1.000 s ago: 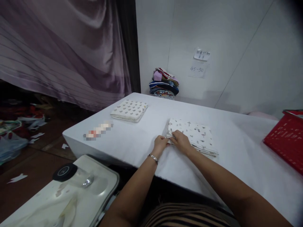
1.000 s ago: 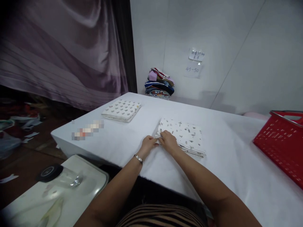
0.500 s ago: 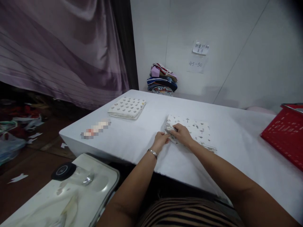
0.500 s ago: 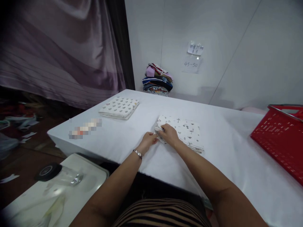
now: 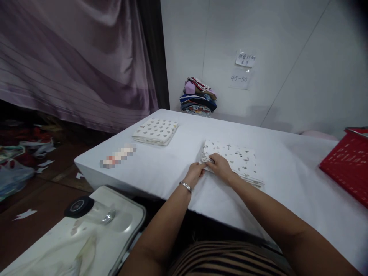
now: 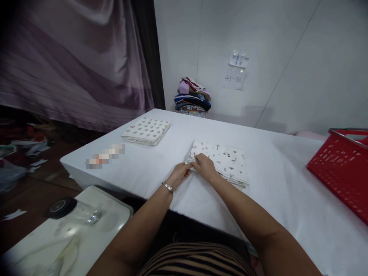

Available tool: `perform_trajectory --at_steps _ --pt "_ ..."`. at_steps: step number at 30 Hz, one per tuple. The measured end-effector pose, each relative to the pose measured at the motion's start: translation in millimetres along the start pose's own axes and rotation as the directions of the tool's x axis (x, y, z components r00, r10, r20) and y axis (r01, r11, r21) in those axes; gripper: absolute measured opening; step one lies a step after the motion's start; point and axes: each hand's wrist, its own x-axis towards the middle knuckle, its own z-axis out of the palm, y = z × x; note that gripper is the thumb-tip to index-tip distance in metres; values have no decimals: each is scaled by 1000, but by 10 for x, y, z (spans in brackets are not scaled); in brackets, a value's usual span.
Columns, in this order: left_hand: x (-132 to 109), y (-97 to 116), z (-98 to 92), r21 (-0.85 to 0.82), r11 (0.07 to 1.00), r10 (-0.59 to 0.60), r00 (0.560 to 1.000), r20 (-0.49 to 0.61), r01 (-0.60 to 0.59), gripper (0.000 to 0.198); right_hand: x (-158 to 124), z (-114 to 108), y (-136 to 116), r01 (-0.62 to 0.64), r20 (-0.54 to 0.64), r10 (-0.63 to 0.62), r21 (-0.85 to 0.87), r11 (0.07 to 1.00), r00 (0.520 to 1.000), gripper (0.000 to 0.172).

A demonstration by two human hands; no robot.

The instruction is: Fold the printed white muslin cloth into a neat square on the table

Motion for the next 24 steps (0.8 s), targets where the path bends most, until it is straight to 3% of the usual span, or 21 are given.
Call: perform_trajectory --at_steps 8,11,17,24 --pt "-94 -10 25 -46 997 56 998 -21 -57 15 -22 -53 -84 68 -15 -72 -165 984 997 14" --pt "-146 -22 15 -172 983 67 997 27 -61 15 -57 -18 -116 132 69 -118 -263 956 991 12" --pt "-233 -69 -79 -339 939 97 988 117 -52 20 -89 65 -167 103 92 -83 -248 963 992 12" --pt "-252 -54 -99 -324 944 81 995 52 -60 32 -138 147 -191 217 84 -203 -203 955 975 18"
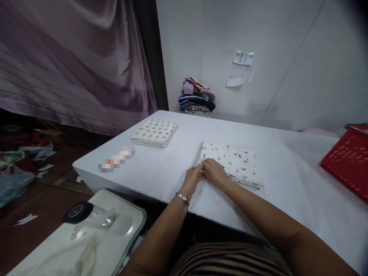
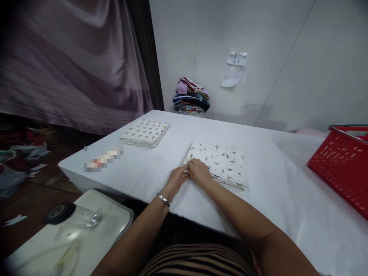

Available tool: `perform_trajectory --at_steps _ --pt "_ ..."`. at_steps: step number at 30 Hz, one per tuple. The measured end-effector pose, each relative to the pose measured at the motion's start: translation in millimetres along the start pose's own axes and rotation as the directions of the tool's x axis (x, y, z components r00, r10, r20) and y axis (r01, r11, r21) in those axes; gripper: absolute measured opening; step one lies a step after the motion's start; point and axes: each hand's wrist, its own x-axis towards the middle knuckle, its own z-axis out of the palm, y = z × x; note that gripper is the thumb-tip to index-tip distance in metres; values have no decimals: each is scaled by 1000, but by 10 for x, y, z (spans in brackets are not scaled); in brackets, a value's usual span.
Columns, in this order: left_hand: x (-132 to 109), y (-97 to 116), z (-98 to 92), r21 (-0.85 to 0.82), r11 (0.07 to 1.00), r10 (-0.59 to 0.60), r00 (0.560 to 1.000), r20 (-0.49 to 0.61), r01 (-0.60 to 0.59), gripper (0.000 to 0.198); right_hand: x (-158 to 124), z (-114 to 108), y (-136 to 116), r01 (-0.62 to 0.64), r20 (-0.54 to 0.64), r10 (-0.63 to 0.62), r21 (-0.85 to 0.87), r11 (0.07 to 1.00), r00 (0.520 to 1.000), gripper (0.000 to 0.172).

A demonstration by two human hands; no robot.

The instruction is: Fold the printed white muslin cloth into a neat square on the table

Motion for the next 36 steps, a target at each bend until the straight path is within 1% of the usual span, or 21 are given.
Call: perform_trajectory --at_steps 5,9,11,15,17,19,21,23,24,25,26,27,28,29,30,31,33,34,36 --pt "51 62 8 118 993 -16 999 -37 20 41 -76 62 2 35 -57 -31 70 997 998 28" --pt "129 108 6 248 967 -35 996 -80 54 49 -121 95 -53 32 -45 -31 28 999 999 31" --pt "162 116 5 276 959 -36 996 -84 58 45 -160 112 -87 35 -36 -34 5 999 999 35" --pt "212 120 6 298 953 -34 997 -70 53 27 -319 82 -70 90 -7 -90 -20 996 996 42" --pt "233 127 6 329 943 -21 997 -81 47 23 -471 6 14 92 21 -91 -23 996 996 46" --pt "248 137 -2 394 919 20 992 -122 30 29 -698 -111 159 37 34 -36 -19 999 999 48" --pt "260 148 -21 488 873 79 983 -166 12 41 -997 -251 360 -69 13 69 -6 998 998 46" --pt "273 160 -49 575 818 122 978 -169 -3 50 -1330 -396 599 -203 -46 204 34 979 978 41" --pt "282 165 -64 610 792 138 978 -158 -13 52 -1492 -464 720 -281 -89 287 75 957 954 37" --pt "291 171 -77 636 772 149 978 -149 -21 52 -1639 -529 835 -373 -142 390 133 918 910 32" --pt "300 176 -88 653 757 159 977 -142 -29 52 -1764 -588 938 -470 -189 507 207 858 841 28" --pt "308 183 -96 665 746 167 976 -139 -33 53 -1861 -640 1023 -553 -217 619 297 779 755 25" --pt "314 190 -101 671 741 170 976 -137 -35 53 -1928 -683 1088 -612 -213 719 400 682 661 22" --pt "317 198 -101 671 741 167 977 -134 -34 54 -1962 -718 1133 -643 -173 799 507 573 576 20" --pt "315 207 -99 669 743 158 979 -131 -30 54 -1967 -742 1159 -646 -106 852 606 464 513 19" --pt "310 216 -94 666 745 150 980 -130 -26 53 -1947 -758 1169 -636 -21 880 684 359 474 18" --pt "293 236 -79 663 748 139 981 -134 -15 50 -1857 -766 1160 -621 148 891 765 172 429 19" --pt "283 246 -72 660 751 134 981 -136 -11 49 -1801 -763 1149 -626 218 883 773 104 415 20" --pt "265 262 -61 650 760 124 982 -140 -4 45 -1687 -751 1132 -656 329 856 755 15 399 24"
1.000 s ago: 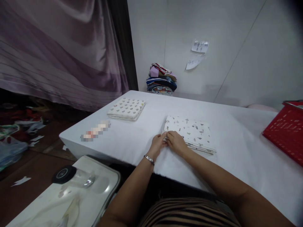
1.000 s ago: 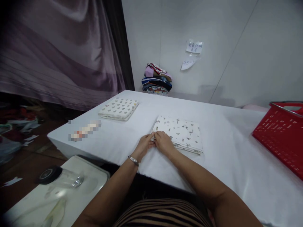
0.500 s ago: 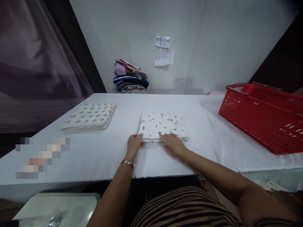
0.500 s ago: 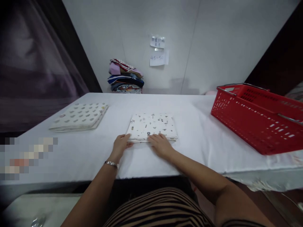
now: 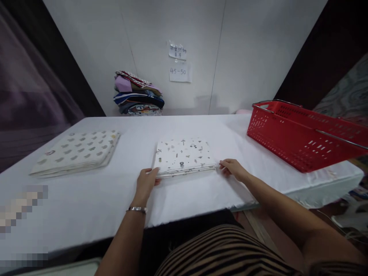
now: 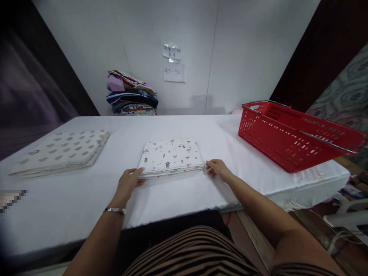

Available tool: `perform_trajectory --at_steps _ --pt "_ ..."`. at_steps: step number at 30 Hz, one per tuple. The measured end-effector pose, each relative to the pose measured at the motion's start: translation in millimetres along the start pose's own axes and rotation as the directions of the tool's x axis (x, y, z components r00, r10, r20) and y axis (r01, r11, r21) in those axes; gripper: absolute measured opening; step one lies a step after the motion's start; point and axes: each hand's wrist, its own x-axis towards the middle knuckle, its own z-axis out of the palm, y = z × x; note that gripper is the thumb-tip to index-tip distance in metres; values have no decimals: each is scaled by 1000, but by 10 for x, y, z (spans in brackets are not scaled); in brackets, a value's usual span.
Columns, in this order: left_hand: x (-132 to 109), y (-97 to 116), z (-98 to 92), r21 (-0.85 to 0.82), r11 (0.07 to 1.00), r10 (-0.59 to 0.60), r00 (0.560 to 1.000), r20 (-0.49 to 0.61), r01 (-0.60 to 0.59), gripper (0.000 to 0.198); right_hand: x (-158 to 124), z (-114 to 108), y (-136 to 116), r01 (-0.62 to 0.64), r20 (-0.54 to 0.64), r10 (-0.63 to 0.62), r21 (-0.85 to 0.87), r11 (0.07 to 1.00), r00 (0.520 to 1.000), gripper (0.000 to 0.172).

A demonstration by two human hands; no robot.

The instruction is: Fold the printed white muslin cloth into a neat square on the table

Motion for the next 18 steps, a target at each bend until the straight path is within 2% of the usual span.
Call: perform_trajectory --at_steps 5,7,10,12,15,18 --pt "6 0 -20 -53 998 -30 999 40 32 40 100 115 -185 -125 111 134 -83 989 985 30" --pt "25 -19 -27 -88 996 -31 998 52 35 39 133 127 -277 -120 120 133 -107 987 984 28" --pt "59 -53 -33 -124 991 -39 997 64 47 38 167 143 -367 -78 149 79 -13 997 986 27" --pt "80 -70 -36 -157 985 -55 996 68 65 37 179 160 -360 -111 185 105 18 994 977 27" --pt "104 -84 -39 -206 975 -75 994 77 89 32 185 178 -269 -198 237 214 -88 976 948 29" --pt "112 -83 -38 -211 973 -79 993 90 96 30 178 171 -180 -177 237 216 -173 969 947 34"
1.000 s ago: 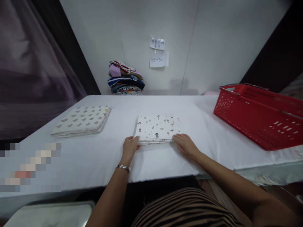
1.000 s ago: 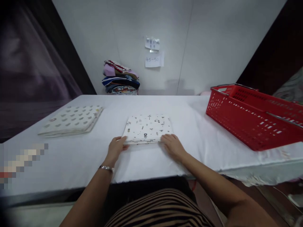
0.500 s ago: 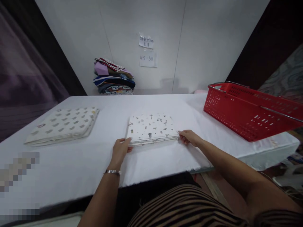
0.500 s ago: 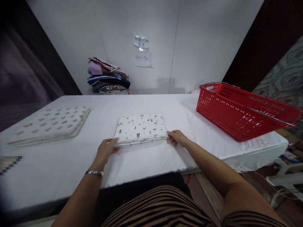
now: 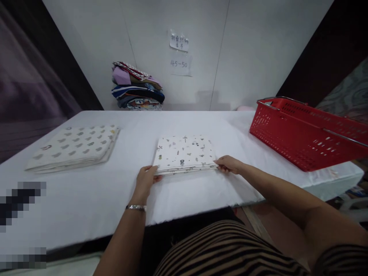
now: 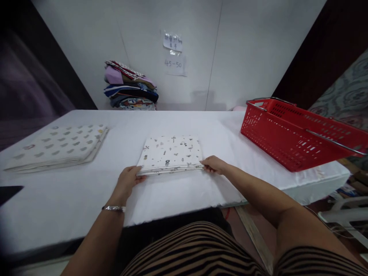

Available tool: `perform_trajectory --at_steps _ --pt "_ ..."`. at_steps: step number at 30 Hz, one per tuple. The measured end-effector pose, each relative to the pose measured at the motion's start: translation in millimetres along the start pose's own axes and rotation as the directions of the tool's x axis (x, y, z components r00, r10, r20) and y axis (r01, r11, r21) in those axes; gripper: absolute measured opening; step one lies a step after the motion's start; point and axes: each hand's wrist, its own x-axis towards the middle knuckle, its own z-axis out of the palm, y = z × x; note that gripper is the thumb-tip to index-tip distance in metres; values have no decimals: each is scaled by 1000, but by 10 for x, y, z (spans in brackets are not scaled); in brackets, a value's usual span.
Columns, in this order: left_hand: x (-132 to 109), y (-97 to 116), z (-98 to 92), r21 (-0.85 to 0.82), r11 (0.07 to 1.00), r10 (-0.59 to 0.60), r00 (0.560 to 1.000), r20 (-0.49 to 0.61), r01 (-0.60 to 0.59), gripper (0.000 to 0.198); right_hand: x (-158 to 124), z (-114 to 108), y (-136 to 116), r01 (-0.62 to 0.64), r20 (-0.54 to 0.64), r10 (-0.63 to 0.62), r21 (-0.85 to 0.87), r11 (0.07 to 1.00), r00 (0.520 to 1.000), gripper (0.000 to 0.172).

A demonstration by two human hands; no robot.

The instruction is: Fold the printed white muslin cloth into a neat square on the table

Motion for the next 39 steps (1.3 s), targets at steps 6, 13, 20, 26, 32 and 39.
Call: perform_trajectory --at_steps 6,13,20,26,32,39 --pt "-47 32 13 20 1000 -10 1000 -10 10 28 -28 -12 6 3 2 -3 -129 992 1000 38" --pt "-62 34 8 18 1000 -16 1000 -2 16 25 -77 31 -90 -35 -43 33 -46 998 999 30" --pt "-44 -5 -6 40 999 -21 1000 -23 22 27 -143 223 10 81 0 -87 359 930 996 17" --pt "-76 26 -14 34 999 -10 999 -34 11 31 -226 273 24 125 -87 -94 498 858 992 57" --pt "-255 223 -35 -68 998 -5 1000 -15 4 24 -396 123 -139 276 -169 -228 374 886 959 74" --pt "-154 927 97 -161 983 114 983 141 -91 30 -344 -189 -682 320 -124 -295 401 858 947 60"
